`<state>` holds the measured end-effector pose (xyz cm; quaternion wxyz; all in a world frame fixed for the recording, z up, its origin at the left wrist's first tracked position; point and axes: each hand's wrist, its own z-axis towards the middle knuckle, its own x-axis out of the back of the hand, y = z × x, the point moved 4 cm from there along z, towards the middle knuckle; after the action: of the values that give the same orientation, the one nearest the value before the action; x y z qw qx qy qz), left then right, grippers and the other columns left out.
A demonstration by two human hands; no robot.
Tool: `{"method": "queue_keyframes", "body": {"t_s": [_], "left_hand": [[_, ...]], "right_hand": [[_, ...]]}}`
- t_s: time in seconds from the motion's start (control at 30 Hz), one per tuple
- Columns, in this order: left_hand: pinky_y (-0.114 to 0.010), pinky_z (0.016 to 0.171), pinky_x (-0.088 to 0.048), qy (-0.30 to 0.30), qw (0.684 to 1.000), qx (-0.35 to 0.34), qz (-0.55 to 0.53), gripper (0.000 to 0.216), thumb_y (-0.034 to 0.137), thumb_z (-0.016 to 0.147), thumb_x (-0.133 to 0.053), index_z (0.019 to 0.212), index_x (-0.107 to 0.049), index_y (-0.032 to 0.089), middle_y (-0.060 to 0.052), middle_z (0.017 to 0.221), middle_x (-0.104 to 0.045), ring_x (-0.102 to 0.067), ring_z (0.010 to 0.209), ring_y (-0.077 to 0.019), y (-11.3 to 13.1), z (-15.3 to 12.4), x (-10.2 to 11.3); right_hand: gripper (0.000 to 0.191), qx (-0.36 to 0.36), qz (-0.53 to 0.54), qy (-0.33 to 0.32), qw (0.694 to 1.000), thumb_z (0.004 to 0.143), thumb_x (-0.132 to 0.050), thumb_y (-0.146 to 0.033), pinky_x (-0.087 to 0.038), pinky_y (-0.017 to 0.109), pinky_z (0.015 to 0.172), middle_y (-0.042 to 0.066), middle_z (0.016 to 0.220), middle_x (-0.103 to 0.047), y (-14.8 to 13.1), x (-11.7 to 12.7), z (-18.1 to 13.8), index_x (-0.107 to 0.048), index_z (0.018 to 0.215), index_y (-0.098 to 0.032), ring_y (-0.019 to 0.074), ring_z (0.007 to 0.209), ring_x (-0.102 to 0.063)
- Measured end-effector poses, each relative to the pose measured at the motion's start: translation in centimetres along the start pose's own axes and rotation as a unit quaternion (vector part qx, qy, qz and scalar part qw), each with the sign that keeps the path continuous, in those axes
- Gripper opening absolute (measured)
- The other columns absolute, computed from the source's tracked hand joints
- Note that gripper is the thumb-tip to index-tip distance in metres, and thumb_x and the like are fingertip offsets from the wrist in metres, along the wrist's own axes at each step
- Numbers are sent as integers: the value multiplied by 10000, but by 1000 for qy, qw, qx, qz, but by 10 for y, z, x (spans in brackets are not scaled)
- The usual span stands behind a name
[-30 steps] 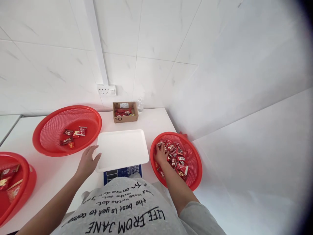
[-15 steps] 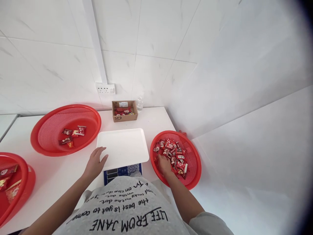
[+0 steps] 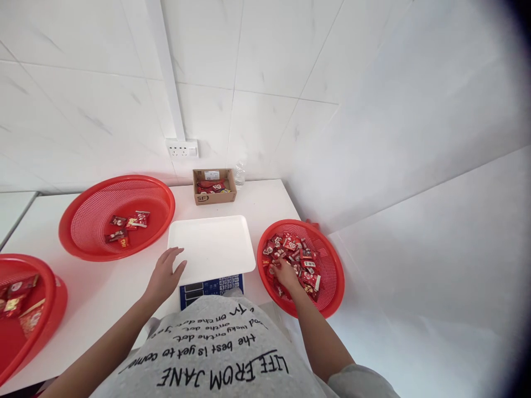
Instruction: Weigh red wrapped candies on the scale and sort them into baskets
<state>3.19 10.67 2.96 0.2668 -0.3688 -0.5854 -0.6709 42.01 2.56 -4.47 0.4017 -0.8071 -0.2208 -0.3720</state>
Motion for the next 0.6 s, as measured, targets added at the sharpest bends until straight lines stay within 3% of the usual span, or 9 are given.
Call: {"method": "queue_keyframes", "body": {"t_s": [0.13,0.23,0.37,0.5,0.6], "left_hand": [[-440,1005,-365,-7,1000,1,-3,439,429,820,-399,1150,-526,168,-133,1223,-538,-445,1199,-264,1,-1,-2],[-436,972,-400,-16,1000,7,-7,437,425,824,-398,1156,-523,169,-134,1234,-532,-442,1202,-267,2,-2,-3],[-440,981,-391,-18,1000,6,-12,414,422,818,-409,1138,-532,190,-117,1226,-542,-467,1179,-263,3,-4,-3],[-431,983,-391,-23,1000,4,-13,409,415,817,-413,1133,-537,188,-119,1236,-537,-472,1178,-259,3,-4,-5],[-415,975,-403,-34,999,-1,-11,385,411,823,-413,1120,-545,205,-103,1232,-544,-495,1158,-243,3,-5,-6]], "right_hand": [[447,-21,-60,-33,997,792,-504,-308,-403,333,750,137,949,-668,-2,-15,-10,-495,1211,-153,248,861,-620],[578,-18,-87,-41,995,780,-517,-295,-399,341,765,157,1074,-630,-7,-22,-15,-382,1327,-171,265,930,-600],[597,0,-103,-50,993,784,-495,-269,-400,361,785,133,1184,-575,-14,-25,-15,-352,1363,-248,278,970,-586],[591,-10,-24,-78,997,773,-502,-226,-384,420,824,124,1050,-643,-16,-27,-6,-390,1351,-283,304,949,-595],[510,-7,52,-99,994,766,-520,-244,-402,375,827,108,1038,-657,-16,-29,1,-490,1275,-263,269,940,-597]]}}
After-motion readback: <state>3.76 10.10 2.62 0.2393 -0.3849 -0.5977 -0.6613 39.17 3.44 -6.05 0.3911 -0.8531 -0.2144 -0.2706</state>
